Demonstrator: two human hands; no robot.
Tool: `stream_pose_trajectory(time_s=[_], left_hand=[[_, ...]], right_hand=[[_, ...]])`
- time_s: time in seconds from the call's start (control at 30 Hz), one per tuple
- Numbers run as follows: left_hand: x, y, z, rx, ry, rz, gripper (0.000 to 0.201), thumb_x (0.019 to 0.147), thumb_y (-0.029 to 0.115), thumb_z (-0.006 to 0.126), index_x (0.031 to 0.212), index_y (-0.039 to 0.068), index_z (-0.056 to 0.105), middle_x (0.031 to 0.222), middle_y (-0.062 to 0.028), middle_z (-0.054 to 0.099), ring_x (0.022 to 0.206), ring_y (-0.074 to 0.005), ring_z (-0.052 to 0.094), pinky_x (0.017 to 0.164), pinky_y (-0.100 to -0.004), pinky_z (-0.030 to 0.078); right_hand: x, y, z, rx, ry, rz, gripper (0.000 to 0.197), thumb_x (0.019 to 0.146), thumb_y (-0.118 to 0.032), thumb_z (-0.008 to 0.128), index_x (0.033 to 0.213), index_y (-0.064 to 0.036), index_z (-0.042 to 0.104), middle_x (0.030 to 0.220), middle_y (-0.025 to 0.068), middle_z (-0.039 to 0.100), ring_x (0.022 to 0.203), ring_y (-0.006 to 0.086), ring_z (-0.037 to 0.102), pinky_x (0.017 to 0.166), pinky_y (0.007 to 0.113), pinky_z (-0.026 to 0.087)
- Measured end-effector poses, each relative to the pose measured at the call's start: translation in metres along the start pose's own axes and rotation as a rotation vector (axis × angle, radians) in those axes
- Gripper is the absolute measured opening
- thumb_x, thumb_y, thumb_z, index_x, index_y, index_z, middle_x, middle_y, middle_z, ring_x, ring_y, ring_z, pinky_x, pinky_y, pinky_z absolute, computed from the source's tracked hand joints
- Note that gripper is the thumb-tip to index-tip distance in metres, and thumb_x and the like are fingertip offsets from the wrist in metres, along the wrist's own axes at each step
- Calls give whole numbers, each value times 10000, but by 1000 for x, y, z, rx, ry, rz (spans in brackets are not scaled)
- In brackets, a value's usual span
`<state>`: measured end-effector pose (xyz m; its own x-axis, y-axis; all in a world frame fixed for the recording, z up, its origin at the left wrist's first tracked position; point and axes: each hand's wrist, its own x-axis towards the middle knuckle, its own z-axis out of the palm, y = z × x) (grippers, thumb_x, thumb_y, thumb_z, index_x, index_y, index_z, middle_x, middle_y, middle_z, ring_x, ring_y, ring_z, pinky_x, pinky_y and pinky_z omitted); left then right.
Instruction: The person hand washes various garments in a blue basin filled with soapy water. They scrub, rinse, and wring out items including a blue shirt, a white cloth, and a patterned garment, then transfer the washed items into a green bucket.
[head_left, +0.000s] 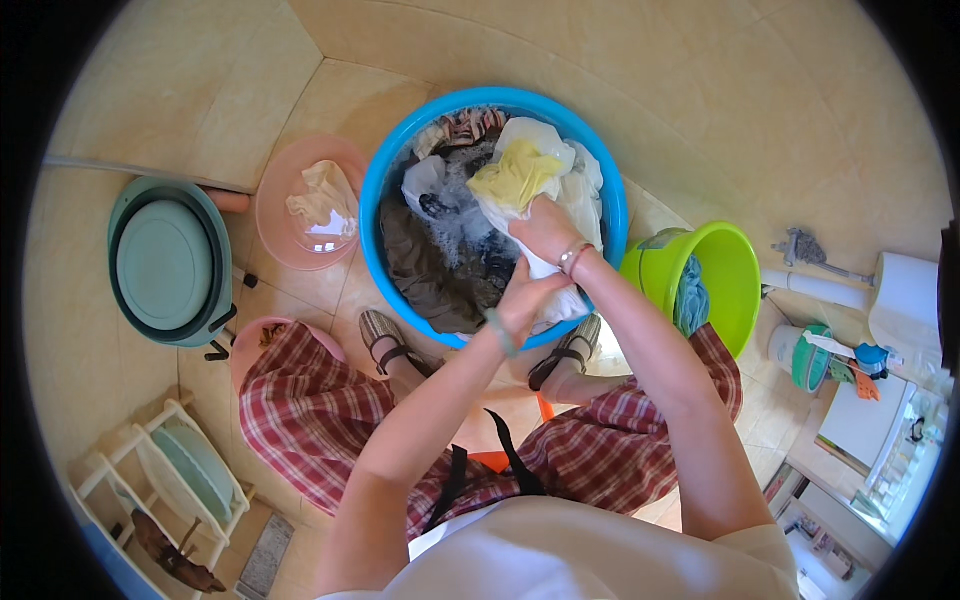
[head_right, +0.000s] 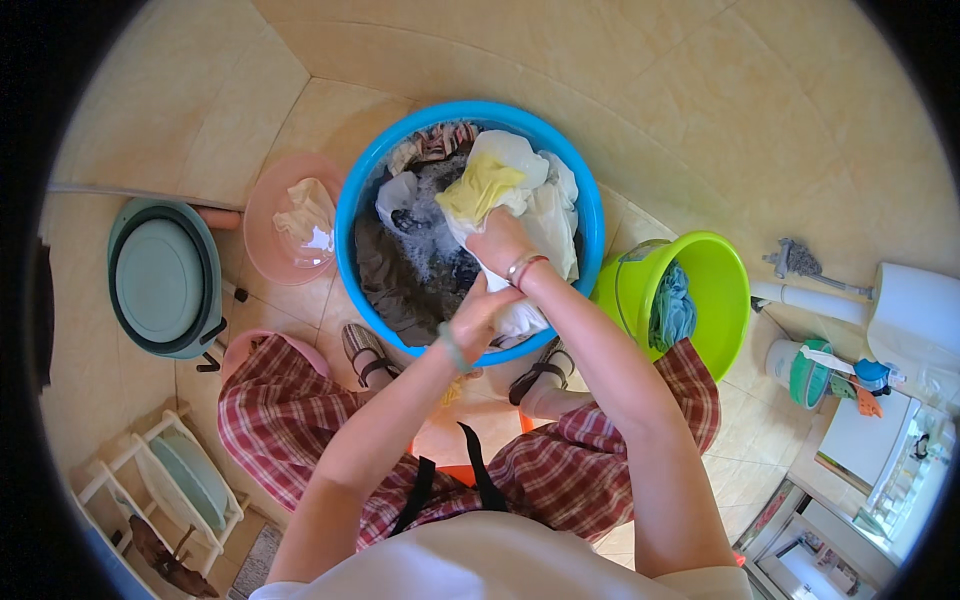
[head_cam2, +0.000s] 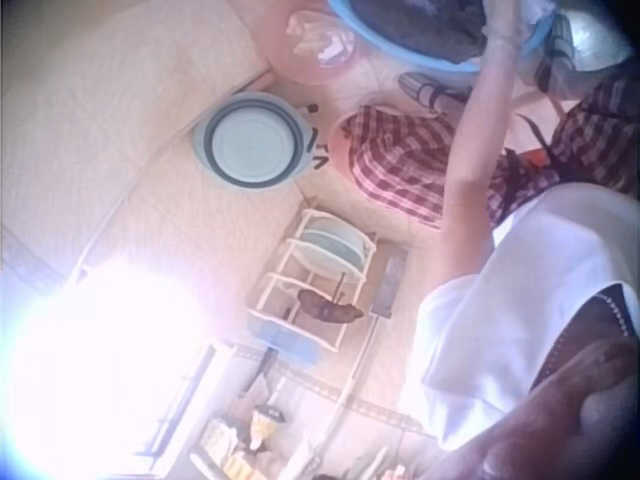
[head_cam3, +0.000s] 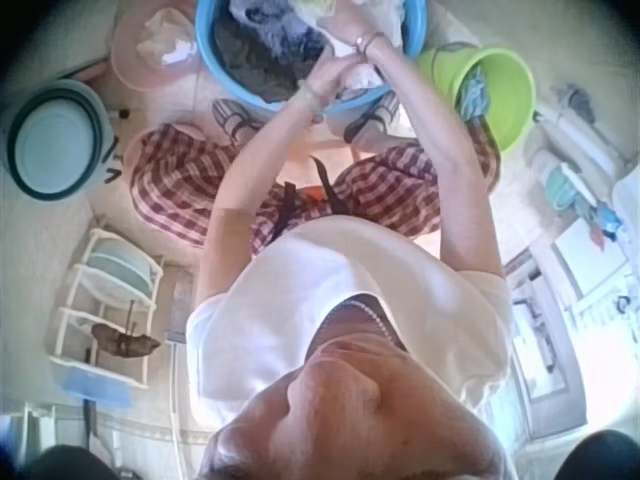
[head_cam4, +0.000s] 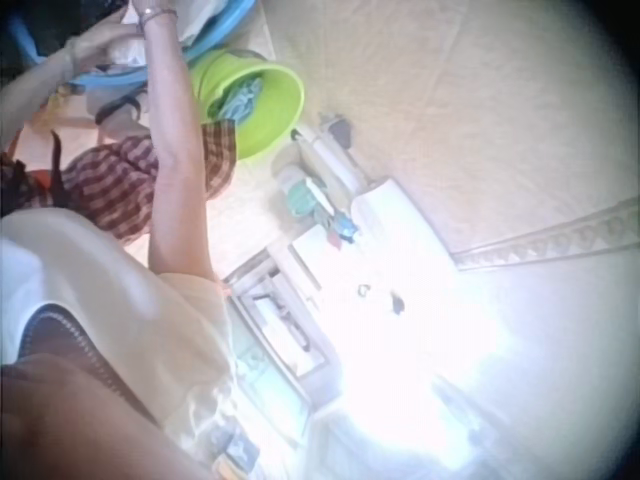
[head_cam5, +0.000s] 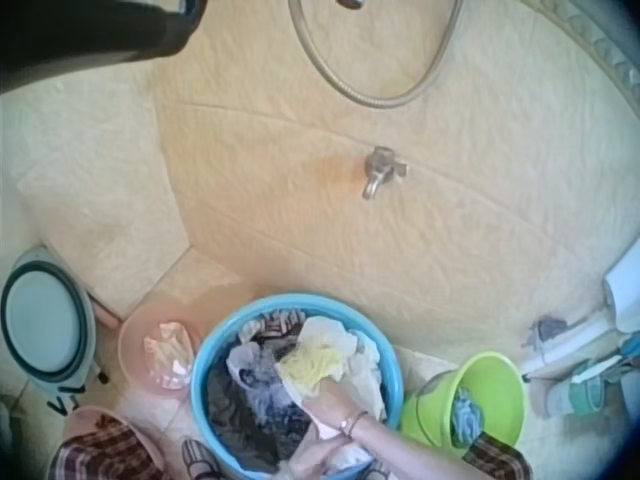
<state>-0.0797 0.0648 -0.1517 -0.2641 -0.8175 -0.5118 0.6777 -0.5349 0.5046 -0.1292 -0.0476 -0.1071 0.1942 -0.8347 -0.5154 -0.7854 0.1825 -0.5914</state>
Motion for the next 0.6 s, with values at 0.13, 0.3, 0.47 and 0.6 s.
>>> stream_pose_trajectory(time_s=[0.13,0.3,0.47,0.6], left_hand=[[-17,31,-16,-655,190,-200,946,769,595,667,1436,67,252,1419,-183,367,1334,-288,354,1102,-480,278],[28,52,-31,-694,-252,-161,505,908,462,556,1220,66,527,1059,-120,640,955,-233,634,853,-405,520],[31,56,-24,-1018,-382,-358,447,924,243,525,1313,42,436,996,-124,615,805,-205,581,757,-307,516],[-5,73,21,-1290,-414,-515,509,903,318,547,1302,26,425,901,-86,599,734,-168,568,683,-287,503]], right_hand=[[-42,-3,-28,46,131,-209,452,724,-237,758,1004,90,619,1096,288,605,1024,388,608,898,359,476],[-82,-4,-31,551,-218,-372,324,812,-208,715,1025,27,647,1012,148,672,937,259,651,816,311,515],[-61,79,-15,1156,-234,309,562,914,-437,584,1131,79,536,1085,129,630,1068,238,605,869,361,513],[-28,105,74,1661,-240,28,768,860,-676,457,1272,-30,504,1299,157,518,1254,283,458,1020,415,395]])
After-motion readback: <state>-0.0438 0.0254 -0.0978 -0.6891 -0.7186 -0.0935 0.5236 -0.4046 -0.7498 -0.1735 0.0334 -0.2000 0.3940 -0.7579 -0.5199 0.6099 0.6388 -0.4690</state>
